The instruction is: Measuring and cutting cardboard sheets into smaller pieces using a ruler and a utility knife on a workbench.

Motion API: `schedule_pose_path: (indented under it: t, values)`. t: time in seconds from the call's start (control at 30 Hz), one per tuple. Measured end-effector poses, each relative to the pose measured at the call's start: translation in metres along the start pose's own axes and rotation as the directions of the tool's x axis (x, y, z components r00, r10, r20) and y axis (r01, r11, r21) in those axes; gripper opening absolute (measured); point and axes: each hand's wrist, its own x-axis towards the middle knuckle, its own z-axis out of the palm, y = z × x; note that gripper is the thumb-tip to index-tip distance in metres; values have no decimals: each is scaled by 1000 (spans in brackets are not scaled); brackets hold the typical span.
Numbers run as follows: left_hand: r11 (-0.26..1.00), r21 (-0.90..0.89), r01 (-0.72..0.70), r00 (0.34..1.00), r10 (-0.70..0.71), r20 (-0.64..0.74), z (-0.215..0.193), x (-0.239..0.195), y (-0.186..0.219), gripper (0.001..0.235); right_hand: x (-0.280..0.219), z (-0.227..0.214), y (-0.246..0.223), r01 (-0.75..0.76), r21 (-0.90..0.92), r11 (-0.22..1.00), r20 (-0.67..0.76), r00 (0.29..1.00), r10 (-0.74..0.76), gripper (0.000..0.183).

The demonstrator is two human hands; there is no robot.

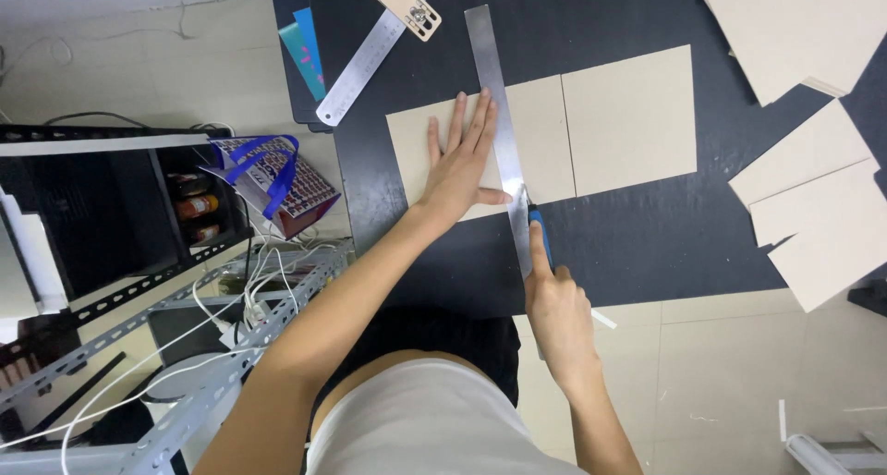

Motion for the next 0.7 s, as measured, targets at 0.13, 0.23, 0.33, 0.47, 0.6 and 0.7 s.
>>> schedule_pose_path:
  t: [0.13,0.23,0.33,0.47,0.6,0.7]
  values:
    - [1000,-14,6,1000,-6,6,-2,-1,2,141,-1,-1,-2,21,-17,1000,-32,999,-21,66]
    - [1000,-27,4,1000,-4,0,-1,0,2,141,-1,-4,-4,23,-10,1000,-26,999,-23,65]
    - [999,-46,-3,1000,3,-14,2,1,-1,142,-1,-4,-4,29,-10,1000,-28,999,-29,64]
    - [999,-39,-8,1000,7,-23,4,1,-1,143,-1,0,-2,35,-17,999,-39,999,-36,64]
    - [999,-49,-13,999,12,-30,4,0,-2,142,-1,-1,-4,36,-16,999,-39,999,-36,63]
    - [998,-62,-25,999,23,-34,4,1,-2,144,-1,0,-4,36,-23,999,-47,998,-37,63]
